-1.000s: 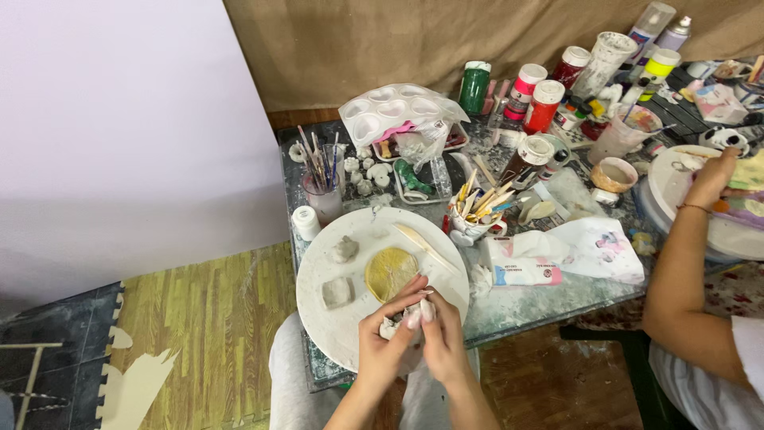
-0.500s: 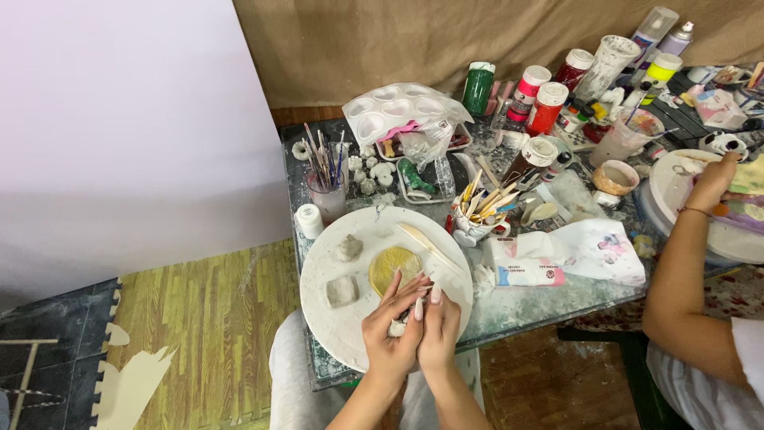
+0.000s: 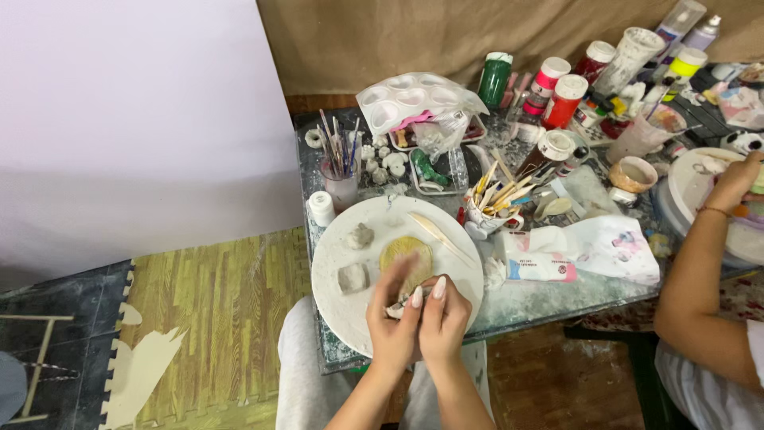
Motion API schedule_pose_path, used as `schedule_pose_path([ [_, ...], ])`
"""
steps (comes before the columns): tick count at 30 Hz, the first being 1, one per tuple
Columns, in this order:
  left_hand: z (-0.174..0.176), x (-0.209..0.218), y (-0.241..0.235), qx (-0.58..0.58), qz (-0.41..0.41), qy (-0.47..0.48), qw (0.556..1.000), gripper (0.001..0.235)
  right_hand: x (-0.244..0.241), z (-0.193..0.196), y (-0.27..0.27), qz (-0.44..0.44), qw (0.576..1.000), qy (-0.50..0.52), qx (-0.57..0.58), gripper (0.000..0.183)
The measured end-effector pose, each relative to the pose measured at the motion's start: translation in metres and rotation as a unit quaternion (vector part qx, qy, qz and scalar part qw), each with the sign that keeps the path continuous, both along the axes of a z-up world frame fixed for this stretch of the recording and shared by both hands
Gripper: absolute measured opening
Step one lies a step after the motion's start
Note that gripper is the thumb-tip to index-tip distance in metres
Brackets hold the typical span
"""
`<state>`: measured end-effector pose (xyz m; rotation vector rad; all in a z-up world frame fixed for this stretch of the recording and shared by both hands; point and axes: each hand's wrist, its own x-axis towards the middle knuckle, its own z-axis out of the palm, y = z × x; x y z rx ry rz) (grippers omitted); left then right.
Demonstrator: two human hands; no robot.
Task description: The person paints a small white heart-shaped clay figure with a brush, then cleans their hands with a tissue. They handle a small white container and a piece of clay, kneading it on a plate. The person also dips a brush into a glass of water and continues to knead the clay.
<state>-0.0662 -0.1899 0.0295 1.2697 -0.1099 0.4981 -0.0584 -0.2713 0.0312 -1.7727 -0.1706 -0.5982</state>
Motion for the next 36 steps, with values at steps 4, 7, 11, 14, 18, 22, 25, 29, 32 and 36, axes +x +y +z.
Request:
schedule_pose_path([
  [4, 0.011, -0.004, 0.007, -0.197, -0.094, 0.092, 0.971, 0.062, 0.002, 0.005, -0.002, 0.043, 0.995, -0.087, -0.026, 0.041],
  [7, 0.018, 0.001, 0.009, -0.302, -0.149, 0.153, 0.929, 0.058, 0.004, 0.009, -0.002, 0.087, 0.979, -0.169, -0.075, 0.047],
  [11, 0.018, 0.013, 0.006, -0.339, -0.096, 0.092, 0.931, 0.054, -0.001, 0.005, 0.002, 0.069, 0.99, -0.11, -0.058, 0.052],
  [14, 0.018, 0.016, 0.002, -0.278, -0.04, 0.07, 0.957, 0.048, -0.001, -0.002, 0.001, 0.064, 0.996, 0.057, 0.025, 0.05],
  [18, 0.016, 0.017, 0.001, -0.147, -0.055, 0.023, 0.987, 0.04, 0.005, -0.011, -0.011, 0.13, 0.965, 0.181, 0.138, 0.041],
  [22, 0.014, 0.015, 0.011, -0.006, -0.086, 0.024, 0.996, 0.041, 0.005, -0.009, -0.021, 0.134, 0.964, 0.176, 0.147, 0.04],
  [25, 0.01, 0.014, 0.019, -0.077, -0.148, 0.086, 0.982, 0.048, 0.001, -0.001, -0.022, 0.132, 0.979, 0.11, 0.111, 0.044],
  [29, 0.004, 0.013, 0.017, -0.053, -0.09, 0.132, 0.986, 0.032, -0.001, 0.004, -0.017, 0.185, 0.978, 0.048, 0.08, 0.047],
  [32, 0.003, 0.008, 0.002, -0.036, -0.023, 0.144, 0.989, 0.021, -0.002, -0.005, -0.016, 0.094, 0.993, 0.041, 0.061, 0.041],
  [36, 0.02, -0.001, -0.004, 0.078, -0.001, 0.001, 0.997, 0.021, 0.008, -0.015, -0.019, 0.06, 0.97, 0.148, 0.185, 0.048],
])
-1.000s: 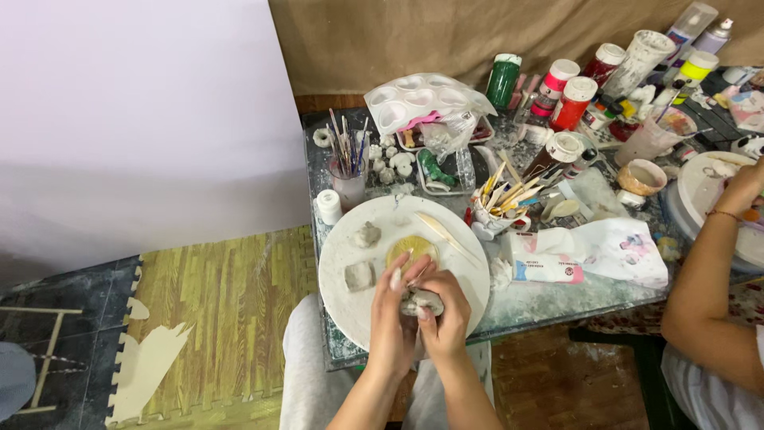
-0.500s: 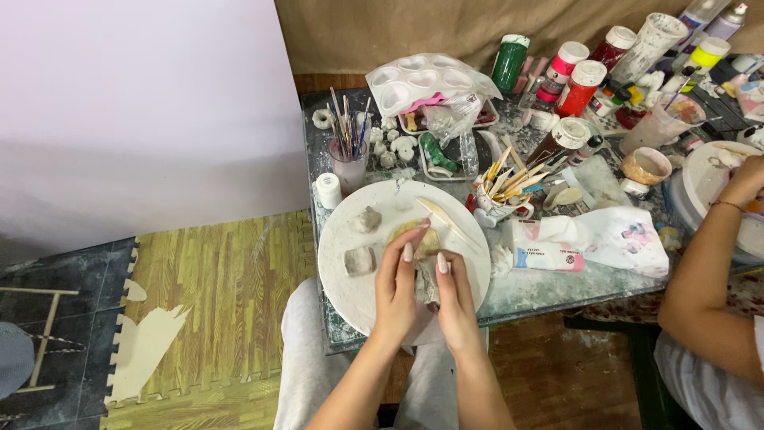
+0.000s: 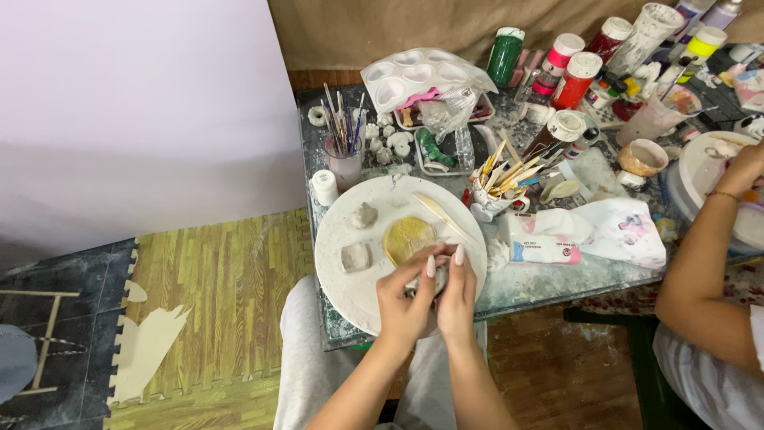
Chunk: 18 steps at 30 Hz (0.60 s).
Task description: The person paints a small white heart-shaped clay figure with a brush, then cleans their hands with a tissue. They handle a small white container and a piece of clay, kneading it on a plate. The person also dips a brush into a glass of water and continues to knead the clay.
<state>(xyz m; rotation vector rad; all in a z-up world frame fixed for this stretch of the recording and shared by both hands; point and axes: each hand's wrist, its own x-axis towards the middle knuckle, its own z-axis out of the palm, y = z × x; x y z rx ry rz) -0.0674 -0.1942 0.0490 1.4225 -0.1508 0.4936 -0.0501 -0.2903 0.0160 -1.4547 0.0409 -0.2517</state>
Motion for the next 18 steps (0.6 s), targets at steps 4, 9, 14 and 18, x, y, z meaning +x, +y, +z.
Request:
schedule_pose_path([
  [4, 0.02, -0.005, 0.01, 0.195, 0.111, -0.073, 0.972, 0.036, 0.003, 0.004, -0.004, -0.068, 0.988, -0.081, -0.109, 0.047],
  [9, 0.021, 0.005, 0.019, 0.334, 0.106, 0.056, 0.935, 0.028, 0.005, 0.028, -0.001, -0.059, 0.981, -0.093, -0.16, 0.042],
  [14, 0.008, 0.012, 0.031, 0.331, 0.093, -0.014, 0.939, 0.027, 0.007, 0.055, 0.0, -0.016, 0.952, -0.131, -0.277, 0.038],
  [18, 0.004, 0.013, 0.034, 0.324, 0.084, -0.008, 0.942, 0.027, 0.008, 0.063, 0.005, -0.035, 0.925, -0.18, -0.333, 0.038],
])
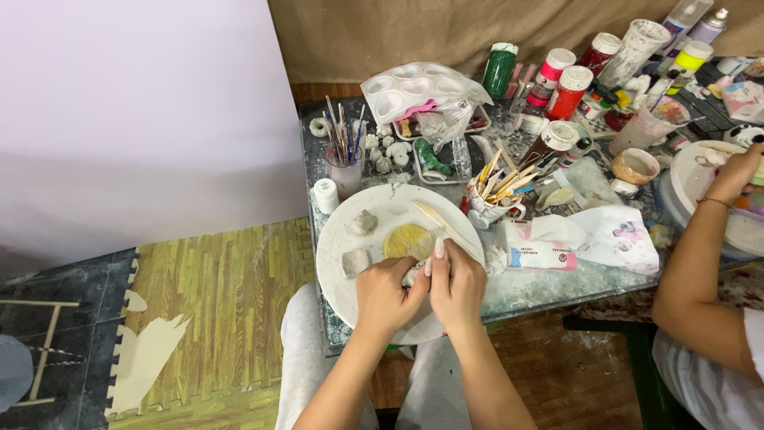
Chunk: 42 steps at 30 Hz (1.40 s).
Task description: The person paints a small white heart-shaped clay figure with a brush, then cleans their hands with a tissue. They handle a small white container and a piece of clay, kneading it on a plate. The person also dips a brush into a glass of water and continues to knead the clay.
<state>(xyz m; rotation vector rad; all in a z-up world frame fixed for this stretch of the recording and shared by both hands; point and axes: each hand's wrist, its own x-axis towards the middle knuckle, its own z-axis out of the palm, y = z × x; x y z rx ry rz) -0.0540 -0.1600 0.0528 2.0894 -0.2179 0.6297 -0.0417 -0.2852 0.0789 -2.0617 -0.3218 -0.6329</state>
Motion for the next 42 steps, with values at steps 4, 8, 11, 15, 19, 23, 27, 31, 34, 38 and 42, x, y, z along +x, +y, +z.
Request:
schedule_pose_path([
  [4, -0.006, -0.001, -0.006, -0.019, 0.041, -0.02, 0.999, 0.024, 0.001, -0.003, 0.005, -0.003, 0.999, -0.001, 0.04, 0.037],
  [8, -0.017, 0.004, 0.0, -0.054, -0.014, -0.035, 0.998, 0.024, 0.0, -0.01, 0.006, 0.029, 0.994, 0.047, 0.098, 0.036],
  [11, -0.024, 0.01, 0.006, -0.079, -0.063, -0.043, 0.994, 0.026, 0.002, -0.016, 0.003, 0.06, 0.99, 0.048, 0.118, 0.037],
  [15, -0.023, 0.014, 0.011, -0.098, -0.118, -0.039, 0.987, 0.028, 0.005, -0.022, 0.0, 0.097, 0.981, 0.071, 0.149, 0.038],
  [19, -0.02, 0.012, 0.013, -0.109, -0.134, -0.025, 0.985, 0.026, 0.007, -0.027, -0.003, 0.111, 0.971, 0.118, 0.175, 0.037],
  [23, -0.021, 0.013, 0.018, -0.121, -0.154, 0.018, 0.981, 0.029, 0.013, -0.029, -0.009, 0.132, 0.969, 0.115, 0.173, 0.036],
  [27, -0.024, 0.021, 0.018, -0.151, -0.16, 0.093, 0.971, 0.04, 0.023, -0.036, -0.016, 0.141, 0.969, 0.122, 0.164, 0.034],
  [31, -0.017, 0.016, 0.011, -0.206, -0.111, 0.201, 0.951, 0.053, 0.029, -0.053, -0.018, 0.183, 0.944, 0.098, 0.257, 0.036],
  [34, -0.002, 0.007, 0.01, -0.197, -0.044, 0.268, 0.942, 0.045, 0.033, -0.063, -0.02, 0.137, 0.927, 0.133, 0.324, 0.037],
  [38, 0.014, -0.002, 0.012, -0.074, 0.012, 0.226, 0.971, 0.042, 0.039, -0.056, -0.036, 0.038, 0.95, 0.158, 0.266, 0.033],
  [42, 0.013, -0.008, 0.011, 0.012, 0.032, 0.15, 0.988, 0.033, 0.035, -0.037, -0.047, -0.023, 0.978, 0.175, 0.108, 0.032],
])
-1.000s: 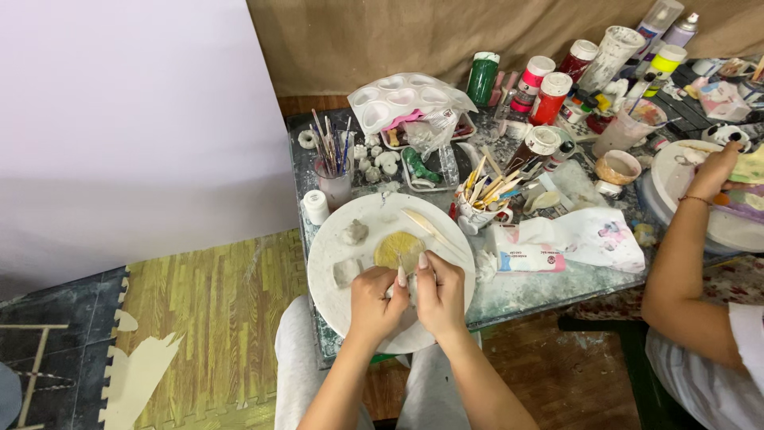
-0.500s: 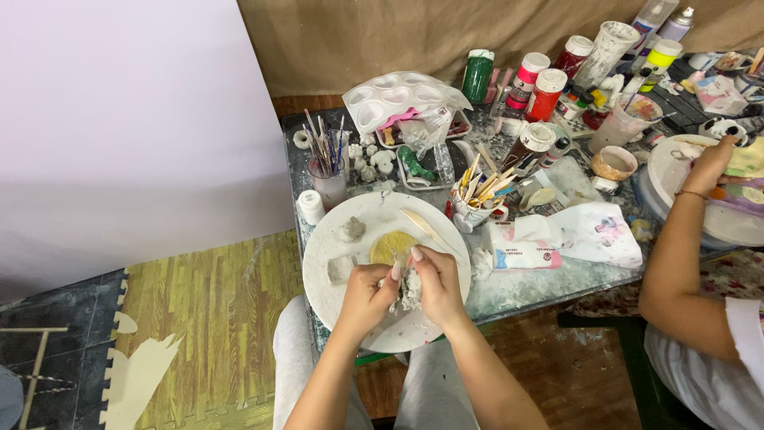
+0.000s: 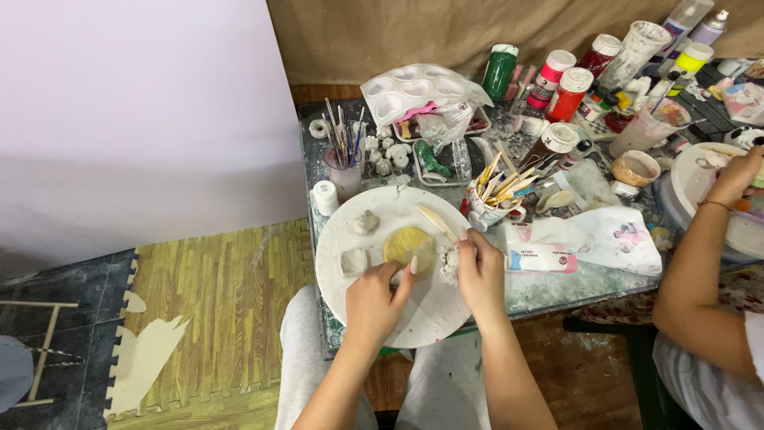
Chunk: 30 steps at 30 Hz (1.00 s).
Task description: The person paints a small white heart-shaped clay figure with a brush, then cleans their hands with a tissue. They handle a small white container and a piece of clay, kneading it on a plate. The person also dips a brush into a glass of water and continues to knead the clay.
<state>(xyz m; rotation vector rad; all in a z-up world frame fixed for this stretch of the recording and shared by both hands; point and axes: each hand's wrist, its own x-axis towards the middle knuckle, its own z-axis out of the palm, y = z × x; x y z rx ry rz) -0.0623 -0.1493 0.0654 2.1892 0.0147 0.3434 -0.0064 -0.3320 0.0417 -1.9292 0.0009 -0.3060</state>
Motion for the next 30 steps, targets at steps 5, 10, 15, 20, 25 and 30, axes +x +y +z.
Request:
schedule_pose_path([
  [5, -0.012, -0.005, 0.001, 0.059, -0.026, -0.079, 0.995, 0.041, -0.008, 0.022, 0.005, 0.026, 0.989, -0.005, -0.144, 0.032],
  [10, -0.016, -0.013, 0.005, 0.089, -0.062, -0.11, 0.988, 0.068, -0.011, 0.031, 0.009, 0.102, 0.976, -0.026, -0.19, 0.031],
  [15, -0.014, -0.017, 0.004, 0.063, -0.079, -0.082, 0.991, 0.075, -0.005, 0.025, 0.019, 0.094, 0.968, 0.03, -0.232, 0.043],
  [20, -0.015, -0.019, 0.005, 0.042, -0.083, -0.081, 0.992, 0.07, 0.005, 0.022, 0.022, 0.046, 0.969, 0.104, -0.22, 0.051],
  [25, -0.013, -0.016, 0.011, 0.029, -0.071, -0.106, 0.991, 0.047, 0.0, 0.026, 0.015, 0.048, 0.969, 0.125, -0.206, 0.047],
  [30, -0.005, 0.007, 0.021, 0.118, -0.046, -0.126, 0.984, 0.038, -0.012, 0.032, 0.013, 0.045, 0.971, 0.081, -0.218, 0.039],
])
